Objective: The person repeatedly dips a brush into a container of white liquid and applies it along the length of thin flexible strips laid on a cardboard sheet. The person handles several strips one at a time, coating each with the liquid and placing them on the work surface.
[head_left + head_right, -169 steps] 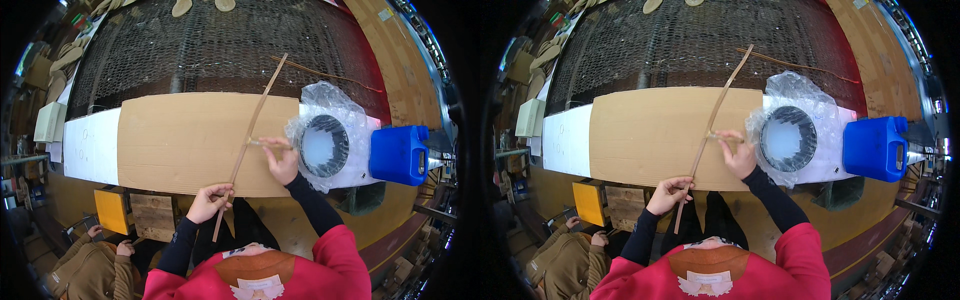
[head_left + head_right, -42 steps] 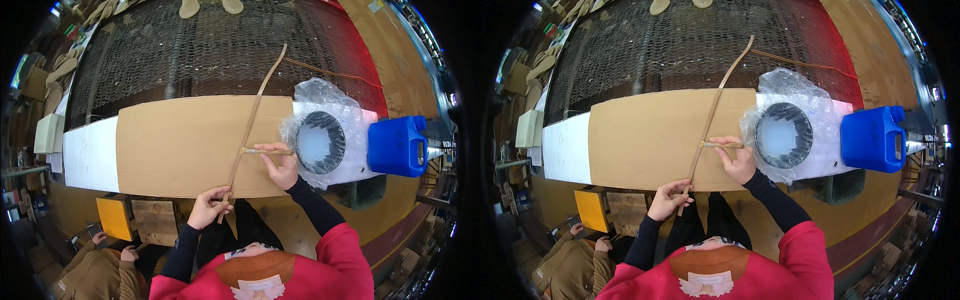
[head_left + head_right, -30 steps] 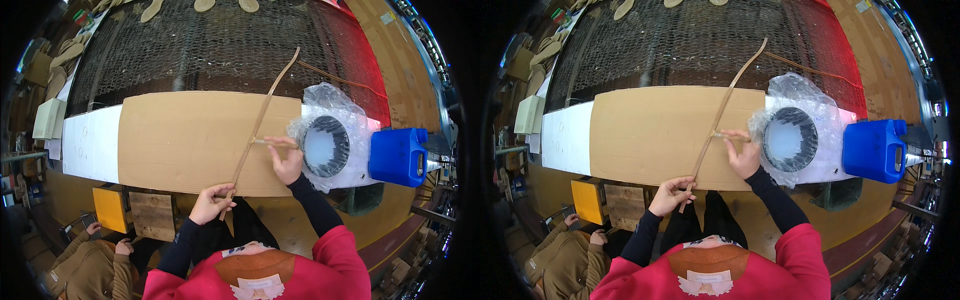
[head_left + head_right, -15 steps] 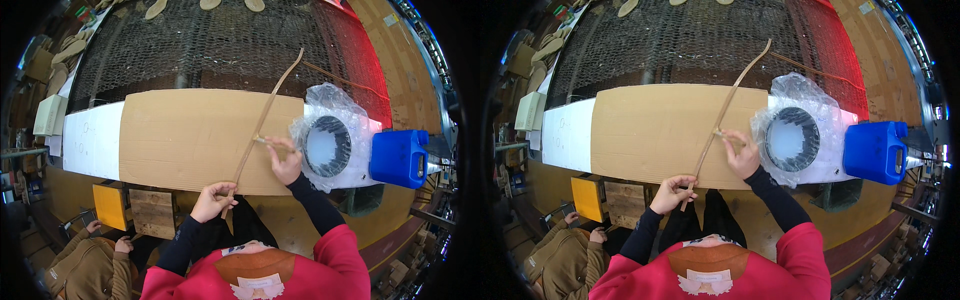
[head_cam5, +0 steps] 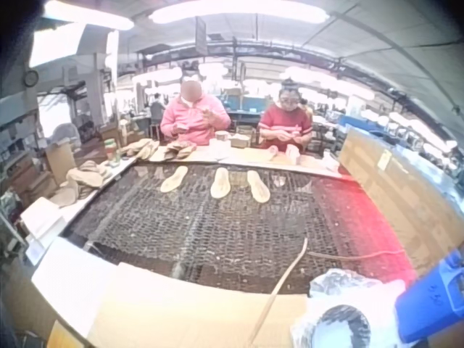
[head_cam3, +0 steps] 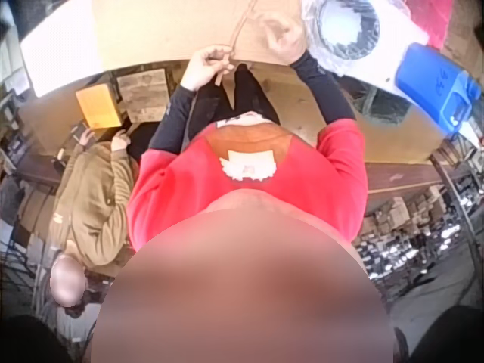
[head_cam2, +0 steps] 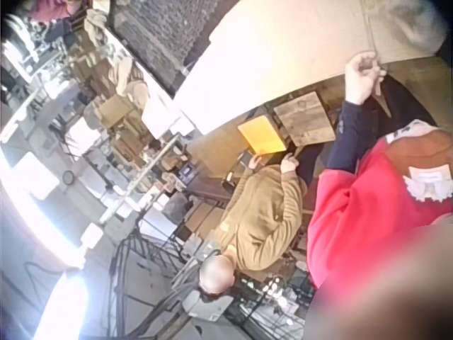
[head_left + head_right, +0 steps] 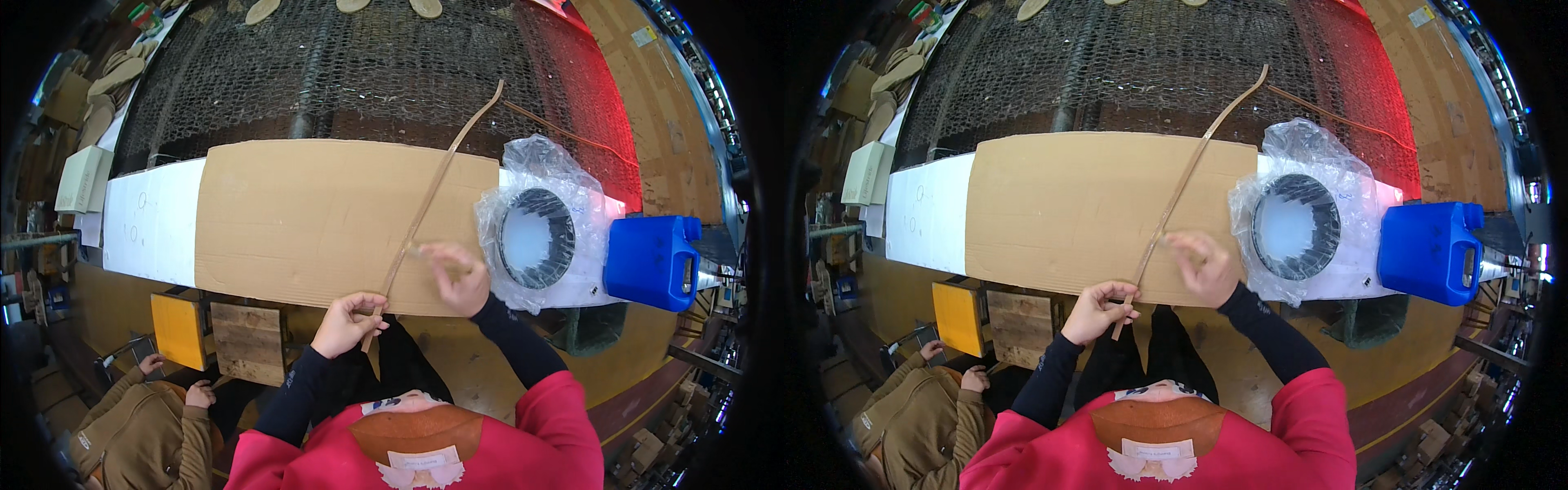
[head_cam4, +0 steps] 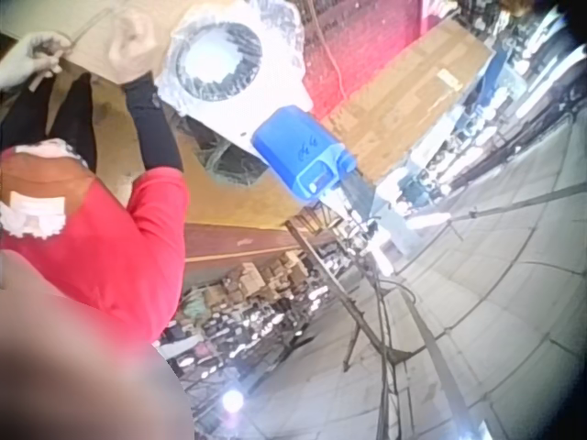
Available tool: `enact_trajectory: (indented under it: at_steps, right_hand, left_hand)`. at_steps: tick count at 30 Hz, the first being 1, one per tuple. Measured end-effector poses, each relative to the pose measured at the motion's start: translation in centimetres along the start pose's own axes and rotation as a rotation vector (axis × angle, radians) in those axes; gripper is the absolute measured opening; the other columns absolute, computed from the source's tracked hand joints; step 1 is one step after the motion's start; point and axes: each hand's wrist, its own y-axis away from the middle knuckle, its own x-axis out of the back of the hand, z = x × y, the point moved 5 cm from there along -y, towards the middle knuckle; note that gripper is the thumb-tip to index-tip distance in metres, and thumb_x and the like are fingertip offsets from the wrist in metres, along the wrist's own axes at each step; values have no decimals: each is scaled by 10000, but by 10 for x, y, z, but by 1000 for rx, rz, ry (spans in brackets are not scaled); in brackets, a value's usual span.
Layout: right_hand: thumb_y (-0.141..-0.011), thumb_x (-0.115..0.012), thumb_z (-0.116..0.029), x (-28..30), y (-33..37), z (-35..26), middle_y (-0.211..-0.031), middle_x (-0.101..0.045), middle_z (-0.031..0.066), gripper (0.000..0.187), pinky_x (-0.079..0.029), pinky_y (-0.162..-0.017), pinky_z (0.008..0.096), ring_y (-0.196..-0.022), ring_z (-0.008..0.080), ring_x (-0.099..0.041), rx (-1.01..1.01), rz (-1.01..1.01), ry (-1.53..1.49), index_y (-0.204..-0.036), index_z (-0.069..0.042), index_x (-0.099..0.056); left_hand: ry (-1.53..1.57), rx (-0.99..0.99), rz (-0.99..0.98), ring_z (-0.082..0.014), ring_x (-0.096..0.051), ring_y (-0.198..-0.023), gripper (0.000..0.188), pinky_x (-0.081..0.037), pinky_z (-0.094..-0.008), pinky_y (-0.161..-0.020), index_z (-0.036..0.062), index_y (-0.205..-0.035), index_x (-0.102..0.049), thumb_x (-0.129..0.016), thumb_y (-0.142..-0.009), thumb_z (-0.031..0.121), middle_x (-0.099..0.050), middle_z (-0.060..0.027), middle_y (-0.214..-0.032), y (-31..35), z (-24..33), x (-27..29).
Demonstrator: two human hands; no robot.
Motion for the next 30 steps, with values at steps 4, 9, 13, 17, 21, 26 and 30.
enact_trajectory:
  at_steps: [4, 9, 13, 17, 21, 26, 30]
  right_hand:
    - [-782, -610, 69, -13, 18, -20, -954, -655, 150, 197, -518, -762, 341, -894, 300, -647, 70, -199, -234, -952, -6, -547]
    - [-785, -600, 69, -4, 3, -5, -957, -649, 154, 176, -516, -761, 344, -892, 309, -640, 11, 60, -62, -940, -3, -561]
    - [-786, -598, 67, -25, 11, -19, -961, -649, 157, 196, -516, -761, 348, -890, 314, -639, 42, -19, -92, -966, -2, -563]
    - [-796, -602, 49, -37, 28, -28, -962, -649, 161, 169, -514, -759, 342, -892, 303, -641, 33, -74, -175, -955, -3, -580]
    - [-804, -599, 45, -21, 28, -14, -993, -645, 163, 134, -509, -772, 331, -913, 290, -641, -88, 81, -188, -927, -8, -596]
    - [-791, -605, 86, -17, 36, -31, -979, -647, 172, 231, -503, -792, 338, -930, 262, -639, -95, -70, -275, -975, -26, -523]
    - [-830, -577, 83, 36, 37, -26, -986, -628, 173, 298, -480, -811, 316, -918, 229, -626, -182, 225, -171, -1036, -44, -402]
  left_hand:
    - [-24, -2, 13, -146, -668, -829, 166, -537, -222, -679, -48, -1032, -583, -557, -868, -50, -652, -95, -954, -1, -2, 3]
    - [19, -14, 38, -148, -668, -817, 111, -532, -224, -677, -46, -980, -592, -571, -872, -32, -657, -95, -924, -1, -7, 8]
    - [30, -19, 42, -148, -668, -814, 99, -532, -224, -675, -45, -969, -595, -573, -874, -29, -660, -93, -905, -2, -9, 9]
    - [32, -6, 45, -146, -668, -806, 109, -532, -226, -672, -34, -979, -603, -580, -875, -13, -664, -83, -888, -2, -9, 8]
    - [-23, 111, -13, -145, -664, -802, 182, -545, -243, -690, -17, -1061, -587, -580, -883, 17, -658, -87, -944, 16, -10, 15]
    - [5, 92, -40, -156, -663, -824, 234, -557, -262, -716, -13, -1125, -551, -554, -891, 1, -643, -109, -1021, 16, -8, 12]
    - [82, -23, -41, -166, -664, -795, 214, -550, -264, -702, -17, -1100, -550, -560, -887, -5, -652, -118, -998, -4, 2, 3]
